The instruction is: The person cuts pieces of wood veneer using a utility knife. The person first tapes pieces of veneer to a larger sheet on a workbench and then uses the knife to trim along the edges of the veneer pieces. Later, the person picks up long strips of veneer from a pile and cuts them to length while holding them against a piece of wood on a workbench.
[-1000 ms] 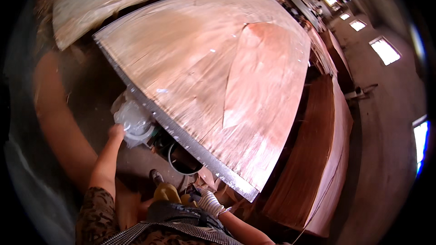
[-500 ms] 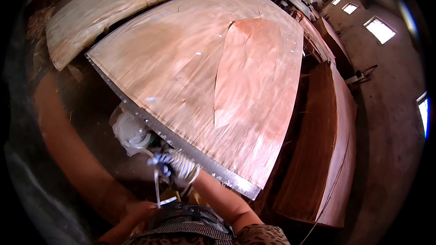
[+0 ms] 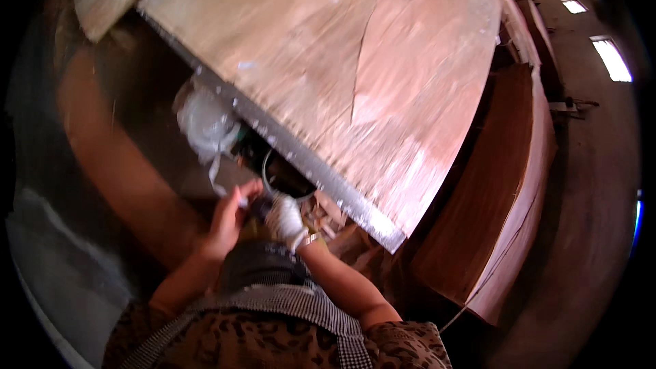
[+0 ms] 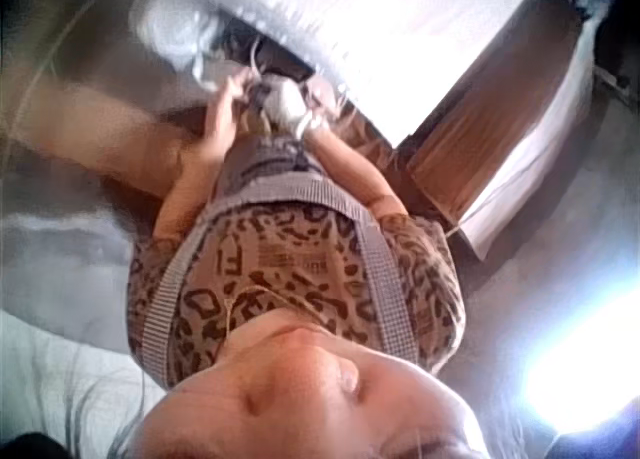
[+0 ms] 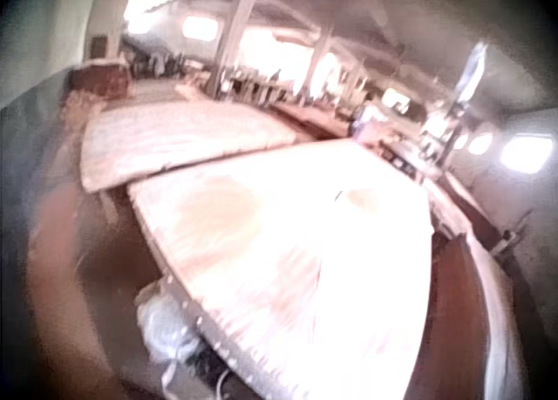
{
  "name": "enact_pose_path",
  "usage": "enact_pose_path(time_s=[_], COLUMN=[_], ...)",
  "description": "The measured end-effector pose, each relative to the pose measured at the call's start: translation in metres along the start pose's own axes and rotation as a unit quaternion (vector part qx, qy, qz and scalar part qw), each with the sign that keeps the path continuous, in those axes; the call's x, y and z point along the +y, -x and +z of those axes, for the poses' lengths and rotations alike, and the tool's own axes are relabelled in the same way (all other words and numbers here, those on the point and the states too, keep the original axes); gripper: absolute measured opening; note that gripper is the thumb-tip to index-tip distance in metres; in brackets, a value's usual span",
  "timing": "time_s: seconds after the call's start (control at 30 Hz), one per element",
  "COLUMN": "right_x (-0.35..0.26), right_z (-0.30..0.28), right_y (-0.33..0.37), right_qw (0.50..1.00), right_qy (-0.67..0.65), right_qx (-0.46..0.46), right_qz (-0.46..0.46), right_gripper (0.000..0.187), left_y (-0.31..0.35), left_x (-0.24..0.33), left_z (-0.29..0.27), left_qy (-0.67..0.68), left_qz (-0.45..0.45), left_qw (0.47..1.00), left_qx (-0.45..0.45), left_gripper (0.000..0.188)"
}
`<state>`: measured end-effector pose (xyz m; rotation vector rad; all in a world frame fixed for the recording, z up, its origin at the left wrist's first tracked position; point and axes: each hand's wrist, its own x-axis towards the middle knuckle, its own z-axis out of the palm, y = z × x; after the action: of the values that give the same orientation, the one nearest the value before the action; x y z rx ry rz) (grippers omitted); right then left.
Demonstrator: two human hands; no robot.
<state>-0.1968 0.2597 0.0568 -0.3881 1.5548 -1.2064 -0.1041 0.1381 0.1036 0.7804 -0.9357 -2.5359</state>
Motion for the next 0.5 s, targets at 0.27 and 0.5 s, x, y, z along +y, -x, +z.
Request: enact_pose_path(time_s=[0.27, 0.5], right_x=[-0.046, 0.081], right_z=[-0.034, -0.102], right_y=[-0.019, -0.07], right_qw=[0.956, 0.926], right_qy=[-0.217, 0.184], right_qx=[0.084, 0.32], right_qz=[0.178, 0.084], right_gripper=[0.012, 0.059], left_y=[-0.05, -0.099], left_x=[-0.032, -0.1], left_z=[-0.058, -0.007], left_qy=[-0.454, -0.862], left_qz=[-0.178, 0.221], left_qw=[0.825, 0.439], left_qx=[-0.286, -0.122], left_gripper=[0.031, 0.037])
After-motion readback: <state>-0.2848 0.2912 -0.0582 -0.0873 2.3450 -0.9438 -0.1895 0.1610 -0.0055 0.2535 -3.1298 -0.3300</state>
